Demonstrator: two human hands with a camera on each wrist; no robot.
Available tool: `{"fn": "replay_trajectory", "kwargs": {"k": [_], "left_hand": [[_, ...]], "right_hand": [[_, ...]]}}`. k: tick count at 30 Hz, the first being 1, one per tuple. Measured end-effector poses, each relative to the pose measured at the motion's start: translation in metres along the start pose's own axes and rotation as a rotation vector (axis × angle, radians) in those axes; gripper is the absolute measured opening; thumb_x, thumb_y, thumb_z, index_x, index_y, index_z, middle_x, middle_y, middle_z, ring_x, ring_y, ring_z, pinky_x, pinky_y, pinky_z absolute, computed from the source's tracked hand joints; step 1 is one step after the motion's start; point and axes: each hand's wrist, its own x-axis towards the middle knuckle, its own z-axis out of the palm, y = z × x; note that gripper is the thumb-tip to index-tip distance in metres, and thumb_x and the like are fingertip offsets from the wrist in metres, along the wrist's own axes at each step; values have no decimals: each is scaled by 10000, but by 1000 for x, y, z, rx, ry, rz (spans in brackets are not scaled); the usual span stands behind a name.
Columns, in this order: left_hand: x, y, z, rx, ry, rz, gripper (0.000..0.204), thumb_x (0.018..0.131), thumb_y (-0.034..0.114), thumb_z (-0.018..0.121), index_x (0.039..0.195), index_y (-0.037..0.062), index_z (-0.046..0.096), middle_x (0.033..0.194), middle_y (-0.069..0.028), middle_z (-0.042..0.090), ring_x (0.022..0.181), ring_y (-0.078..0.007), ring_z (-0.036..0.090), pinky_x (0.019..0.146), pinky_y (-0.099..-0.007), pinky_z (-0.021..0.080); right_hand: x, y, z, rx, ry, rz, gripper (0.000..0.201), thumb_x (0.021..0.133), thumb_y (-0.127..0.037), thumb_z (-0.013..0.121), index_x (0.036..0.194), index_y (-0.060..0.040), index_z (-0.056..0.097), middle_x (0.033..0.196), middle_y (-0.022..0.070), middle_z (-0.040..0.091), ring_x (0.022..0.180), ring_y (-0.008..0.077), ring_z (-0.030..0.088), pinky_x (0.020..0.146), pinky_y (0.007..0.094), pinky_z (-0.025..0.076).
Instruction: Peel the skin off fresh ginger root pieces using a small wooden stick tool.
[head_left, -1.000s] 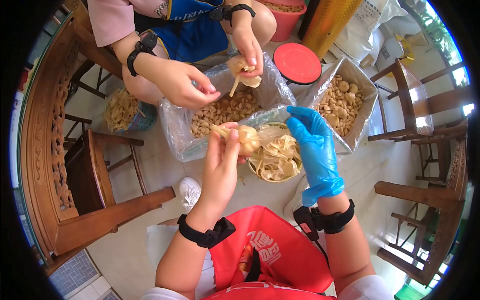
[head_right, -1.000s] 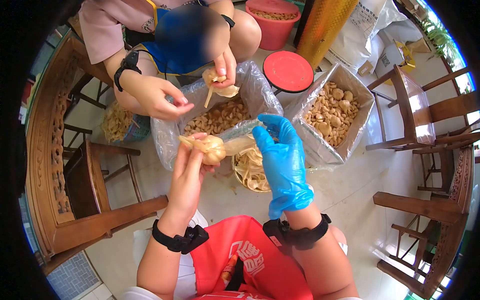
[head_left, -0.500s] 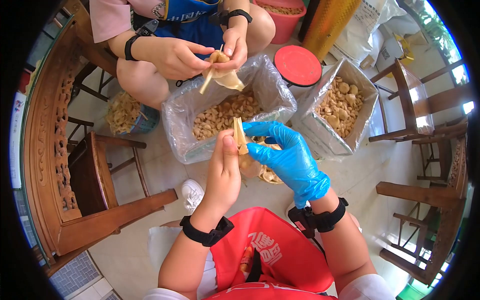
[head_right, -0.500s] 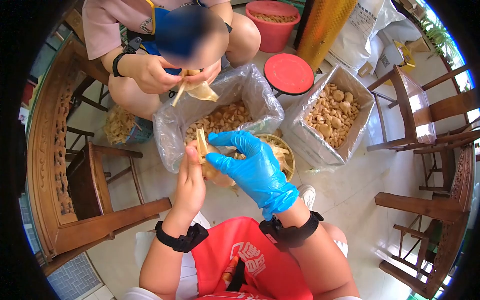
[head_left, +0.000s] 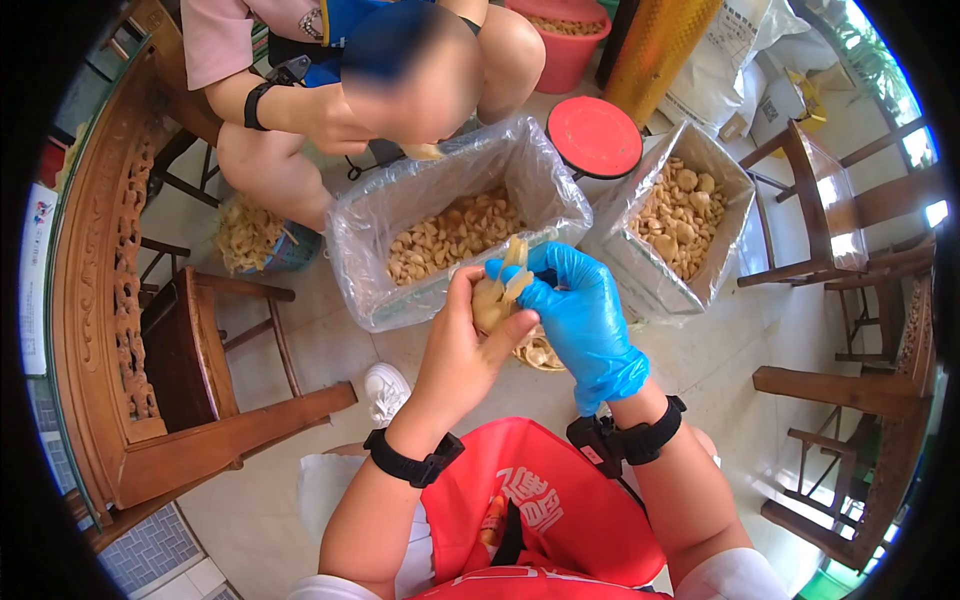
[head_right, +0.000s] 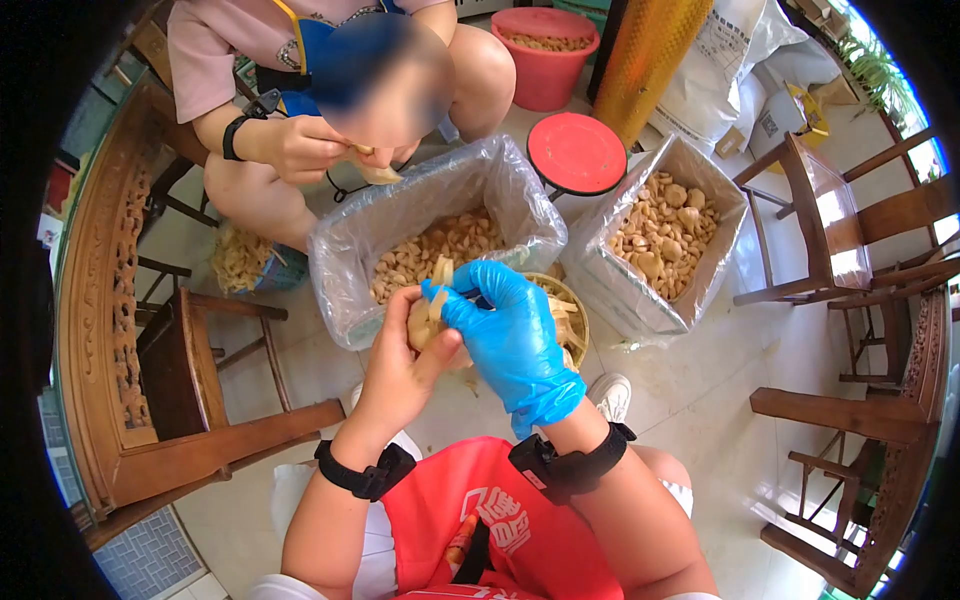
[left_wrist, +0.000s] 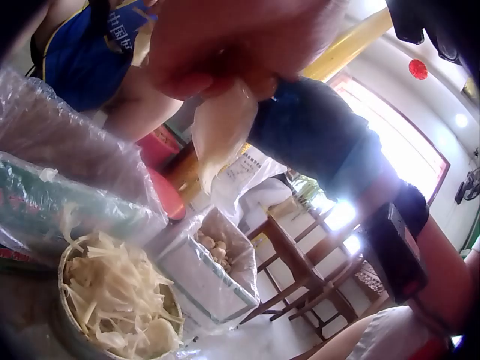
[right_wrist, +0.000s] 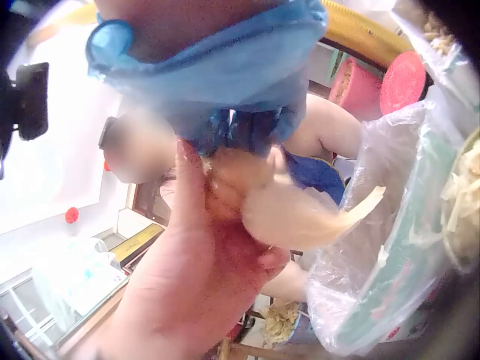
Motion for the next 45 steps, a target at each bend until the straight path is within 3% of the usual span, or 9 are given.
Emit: {"fn": "replay_trajectory", "kwargs": {"k": [14, 24, 27, 28, 29, 31, 34, 38, 45], "left_hand": [[7, 10, -17, -46, -279, -90, 505, 884, 247, 620, 1244, -19, 385, 1040, -109, 577, 885, -134, 575, 778, -285, 475], [13, 3, -18, -89, -413, 19, 476, 914, 247, 589, 1286, 47, 370, 1117, -44, 509, 1045, -102, 471, 901, -270, 419], [17, -1, -10, -219, -466, 1, 483, 926, 283, 565, 1307, 61, 367, 1142, -38, 499, 1067, -99, 459, 921, -264, 400], [19, -4, -7, -301, -475, -10, 487, 931, 298, 552, 1315, 64, 367, 1151, -35, 497, 1071, -97, 457, 927, -263, 394], [21, -8, -4, -276, -461, 29, 487, 931, 298, 552, 1315, 64, 367, 1151, -35, 497, 1071, -97, 457, 927, -263, 394], [25, -15, 2, -302, -416, 72, 494, 946, 335, 512, 1334, 71, 355, 1153, -33, 503, 1067, -100, 468, 921, -264, 400], [27, -16, 11, -256, -285, 10, 433, 954, 301, 505, 1304, 62, 416, 1205, -69, 512, 1083, -124, 493, 917, -289, 406], [29, -32, 21, 302, 26, 68, 412, 928, 355, 535, 1173, 24, 530, 1071, -120, 586, 895, -169, 579, 775, -290, 453], [24, -18, 31, -106, 46, -209, 389, 924, 385, 536, 1134, 58, 549, 846, -38, 618, 741, -115, 586, 662, -248, 459]], "right_hand": [[-2, -14, -15, 127, 32, 291, 184, 873, -232, 626, 797, -65, 632, 716, -27, 548, 662, 74, 465, 626, 243, 391], [-2, 8, -30, 768, -112, 525, 173, 904, -274, 563, 936, -112, 614, 798, -11, 601, 716, 106, 549, 679, 265, 458], [7, 36, -45, 772, -153, 532, 273, 952, -298, 473, 947, -51, 591, 818, 25, 600, 747, 164, 553, 712, 297, 467], [5, 28, -51, 877, -244, 498, 342, 953, -272, 458, 1142, -5, 555, 1107, 116, 619, 1017, 248, 588, 926, 366, 454], [14, 69, -68, 672, -424, 200, 334, 954, -280, 457, 1115, -7, 561, 1081, 116, 625, 997, 252, 591, 915, 371, 454], [18, 81, -63, -57, -136, 77, 306, 957, -276, 452, 1072, -19, 571, 1053, 108, 631, 958, 241, 602, 868, 363, 471], [15, 52, -60, 759, 21, 321, 247, 955, -260, 463, 986, -47, 583, 934, 68, 633, 824, 196, 601, 756, 325, 484], [6, 22, -50, 530, 197, 291, 123, 921, -221, 526, 901, -115, 585, 773, -18, 543, 702, 125, 501, 648, 277, 413], [-1, 14, -27, 196, 239, 72, 152, 922, -204, 544, 812, -100, 555, 739, -31, 519, 684, 77, 458, 644, 251, 408]]}}
